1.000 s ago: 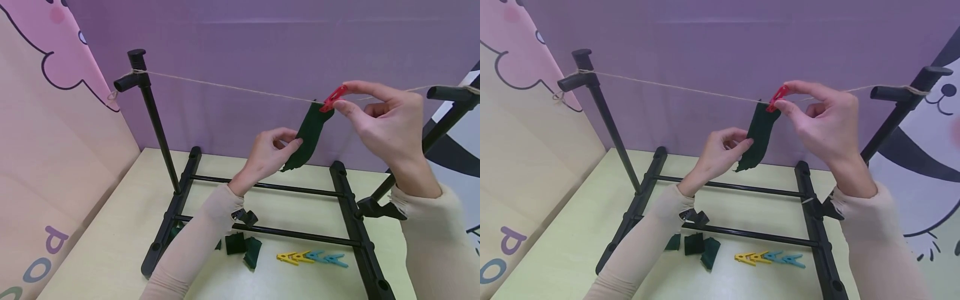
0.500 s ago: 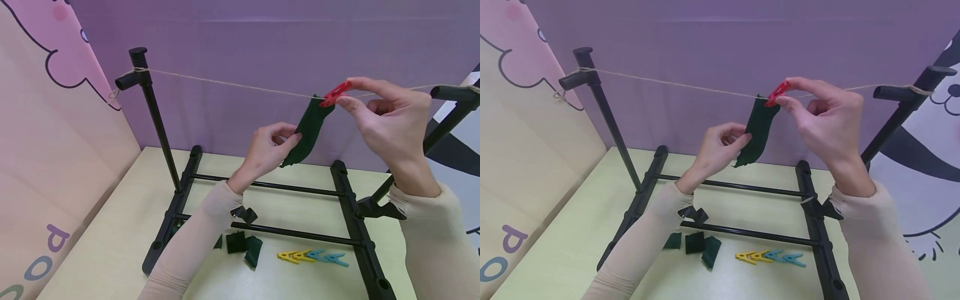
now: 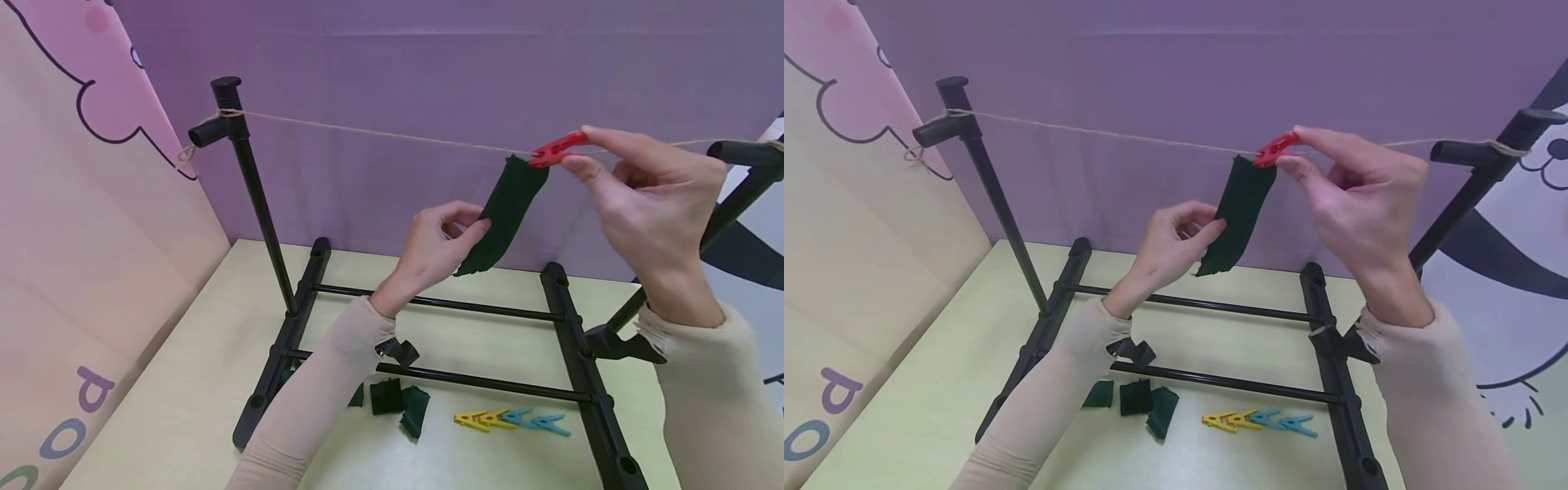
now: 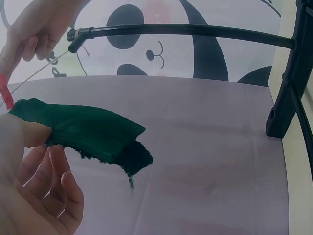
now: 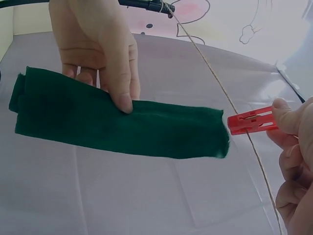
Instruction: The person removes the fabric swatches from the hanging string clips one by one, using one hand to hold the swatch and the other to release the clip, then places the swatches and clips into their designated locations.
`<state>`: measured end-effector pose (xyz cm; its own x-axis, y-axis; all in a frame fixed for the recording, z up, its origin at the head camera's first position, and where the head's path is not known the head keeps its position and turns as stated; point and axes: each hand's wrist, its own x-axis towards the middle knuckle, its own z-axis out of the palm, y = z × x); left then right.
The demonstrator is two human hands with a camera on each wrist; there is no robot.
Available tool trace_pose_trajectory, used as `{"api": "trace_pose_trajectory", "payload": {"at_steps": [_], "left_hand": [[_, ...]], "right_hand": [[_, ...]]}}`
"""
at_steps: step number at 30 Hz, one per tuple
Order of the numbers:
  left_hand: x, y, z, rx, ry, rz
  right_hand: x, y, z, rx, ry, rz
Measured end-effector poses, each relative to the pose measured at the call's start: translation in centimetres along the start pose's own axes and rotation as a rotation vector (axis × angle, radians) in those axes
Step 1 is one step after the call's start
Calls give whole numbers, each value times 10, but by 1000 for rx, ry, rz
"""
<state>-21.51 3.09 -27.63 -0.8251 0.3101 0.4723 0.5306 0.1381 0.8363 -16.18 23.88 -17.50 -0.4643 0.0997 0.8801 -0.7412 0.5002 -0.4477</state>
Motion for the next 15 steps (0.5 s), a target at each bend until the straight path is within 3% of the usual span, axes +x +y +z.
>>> {"api": "trace_pose_trajectory", "payload": {"at_steps": [15], "left_hand": [[-6, -13, 0, 28, -4, -23]], "right_hand": [[-1, -6, 0, 137, 154, -81]]}}
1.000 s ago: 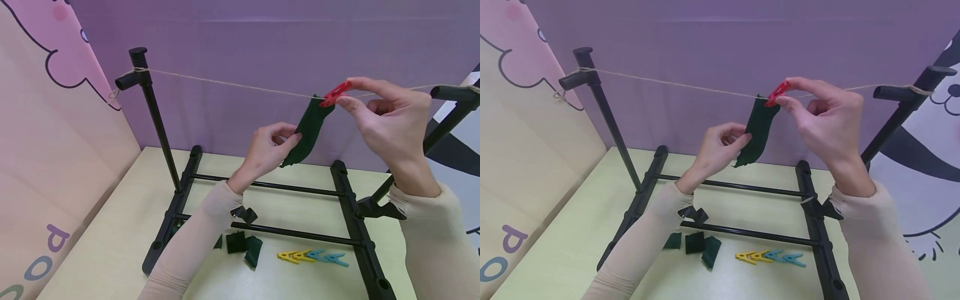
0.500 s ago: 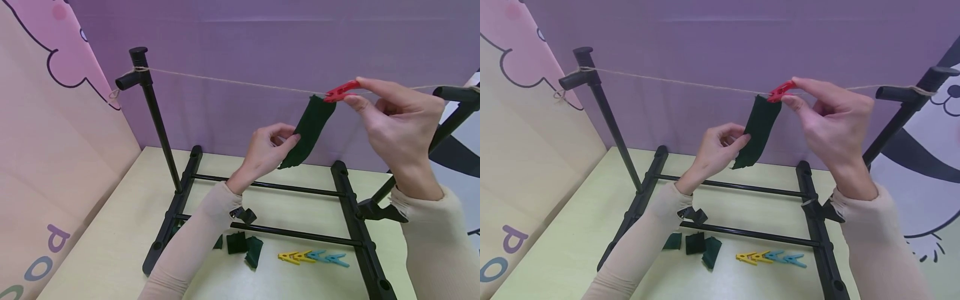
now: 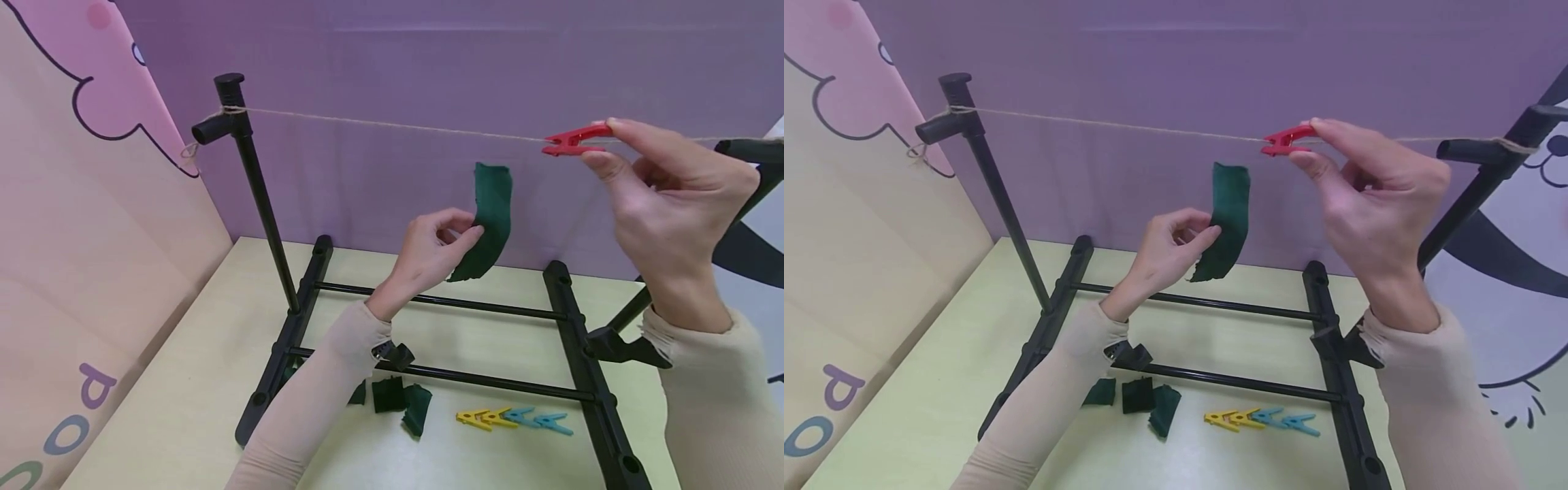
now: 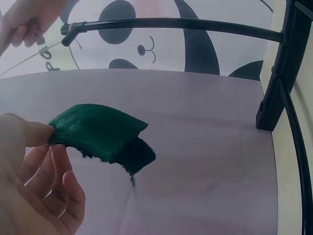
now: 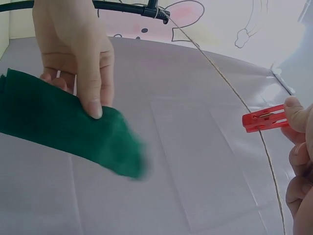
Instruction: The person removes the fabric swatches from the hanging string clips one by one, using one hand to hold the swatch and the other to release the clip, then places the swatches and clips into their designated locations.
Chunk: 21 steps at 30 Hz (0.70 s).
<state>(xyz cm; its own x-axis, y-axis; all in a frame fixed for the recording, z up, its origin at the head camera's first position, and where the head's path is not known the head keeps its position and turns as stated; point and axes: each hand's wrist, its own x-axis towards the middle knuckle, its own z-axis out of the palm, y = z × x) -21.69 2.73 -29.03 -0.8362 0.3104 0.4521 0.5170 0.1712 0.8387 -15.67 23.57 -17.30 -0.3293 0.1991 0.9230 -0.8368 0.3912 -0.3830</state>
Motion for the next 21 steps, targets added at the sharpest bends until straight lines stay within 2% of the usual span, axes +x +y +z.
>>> {"api": "trace_pose_trajectory", "payload": {"at_steps": [9, 14, 21], "left_hand": [[-5, -6, -1, -6, 5, -10], [-8, -11, 0, -4, 5, -27], [-14, -18, -1, 1, 5, -38]], "right_hand": [[-1, -6, 3, 70, 50, -7], [-2, -9, 5, 147, 101, -7], [-3, -9, -3, 188, 142, 21]]}}
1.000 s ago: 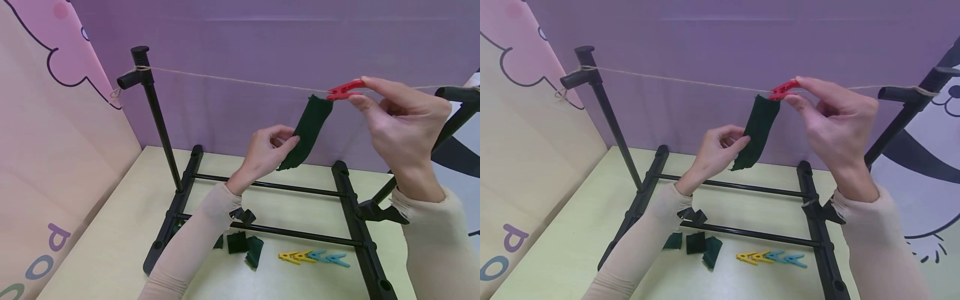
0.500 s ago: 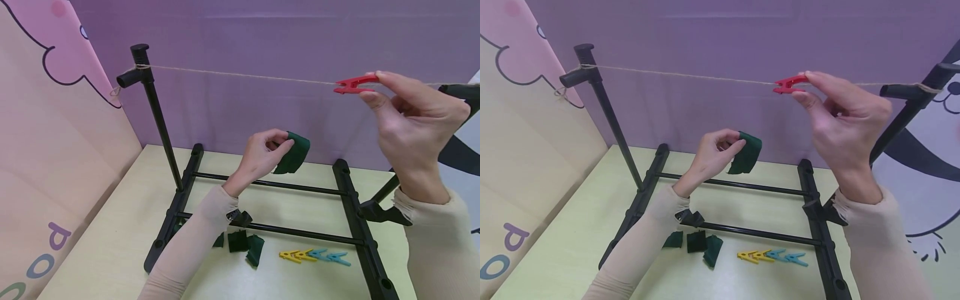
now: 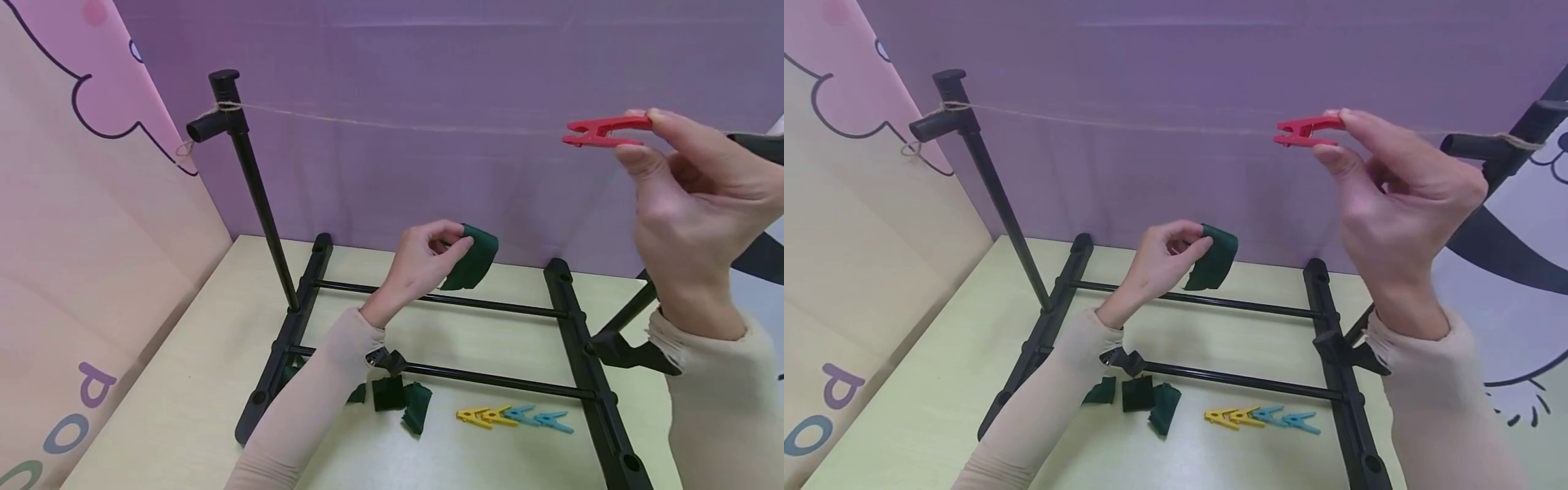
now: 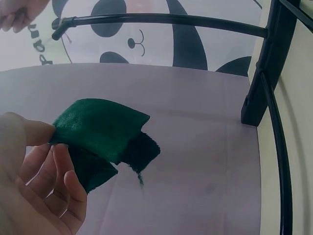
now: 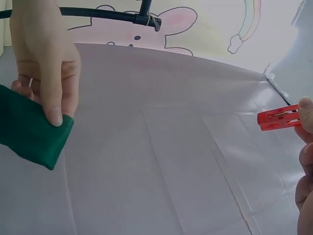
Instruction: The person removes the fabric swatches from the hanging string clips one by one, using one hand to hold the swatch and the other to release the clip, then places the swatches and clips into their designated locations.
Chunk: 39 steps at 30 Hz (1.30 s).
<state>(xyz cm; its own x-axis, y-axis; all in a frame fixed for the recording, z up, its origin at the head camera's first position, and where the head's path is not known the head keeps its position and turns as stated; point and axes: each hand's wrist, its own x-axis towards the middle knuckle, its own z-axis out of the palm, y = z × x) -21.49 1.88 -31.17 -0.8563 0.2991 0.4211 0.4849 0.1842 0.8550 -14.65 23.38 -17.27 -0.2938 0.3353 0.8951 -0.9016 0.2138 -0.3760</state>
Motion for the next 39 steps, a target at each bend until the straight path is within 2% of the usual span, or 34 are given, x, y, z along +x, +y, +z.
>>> {"api": "trace_pose_trajectory", "payload": {"at_steps": [3, 10, 18, 23, 27, 39], "left_hand": [[-2, -2, -1, 0, 5, -6], [-6, -4, -1, 8, -6, -21], [-11, -7, 0, 34, -31, -14], [-16, -8, 2, 50, -57, -28], [-18, -9, 2, 53, -64, -43], [-26, -15, 1, 88, -55, -63]], "right_hand": [[-1, 0, -1, 18, 0, 5], [-12, 2, -3, -66, -58, -6], [-26, 2, -7, -81, -126, 40], [-33, 8, -15, -159, -183, 48], [-38, 14, -18, -173, -205, 59], [-51, 28, -30, -267, -317, 86]]}}
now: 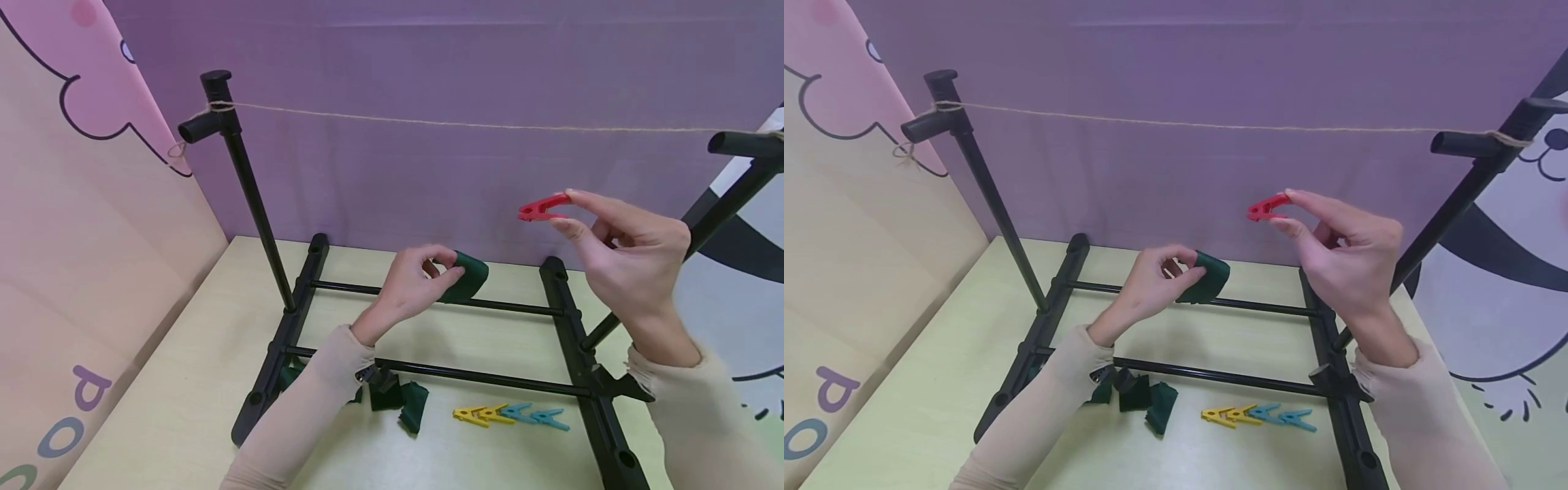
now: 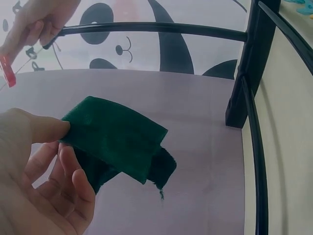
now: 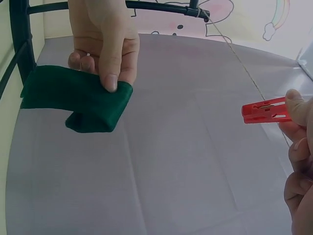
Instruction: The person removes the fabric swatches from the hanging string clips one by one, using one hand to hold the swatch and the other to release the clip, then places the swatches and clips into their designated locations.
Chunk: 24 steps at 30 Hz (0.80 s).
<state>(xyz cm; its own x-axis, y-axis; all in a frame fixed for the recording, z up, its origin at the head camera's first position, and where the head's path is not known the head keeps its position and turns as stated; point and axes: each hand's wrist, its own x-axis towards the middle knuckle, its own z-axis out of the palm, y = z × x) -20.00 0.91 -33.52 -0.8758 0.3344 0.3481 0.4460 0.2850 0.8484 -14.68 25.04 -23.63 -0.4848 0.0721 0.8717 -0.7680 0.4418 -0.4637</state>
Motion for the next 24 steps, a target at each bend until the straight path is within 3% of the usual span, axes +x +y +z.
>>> {"api": "trace_pose_trajectory", "payload": {"at_steps": [15, 24], "left_hand": [[-8, -5, 4, -13, -36, -37], [-12, -6, 6, -21, -57, -56]], "right_hand": [[-14, 13, -7, -65, -99, 9], [-20, 18, -8, -81, -112, 10]]}}
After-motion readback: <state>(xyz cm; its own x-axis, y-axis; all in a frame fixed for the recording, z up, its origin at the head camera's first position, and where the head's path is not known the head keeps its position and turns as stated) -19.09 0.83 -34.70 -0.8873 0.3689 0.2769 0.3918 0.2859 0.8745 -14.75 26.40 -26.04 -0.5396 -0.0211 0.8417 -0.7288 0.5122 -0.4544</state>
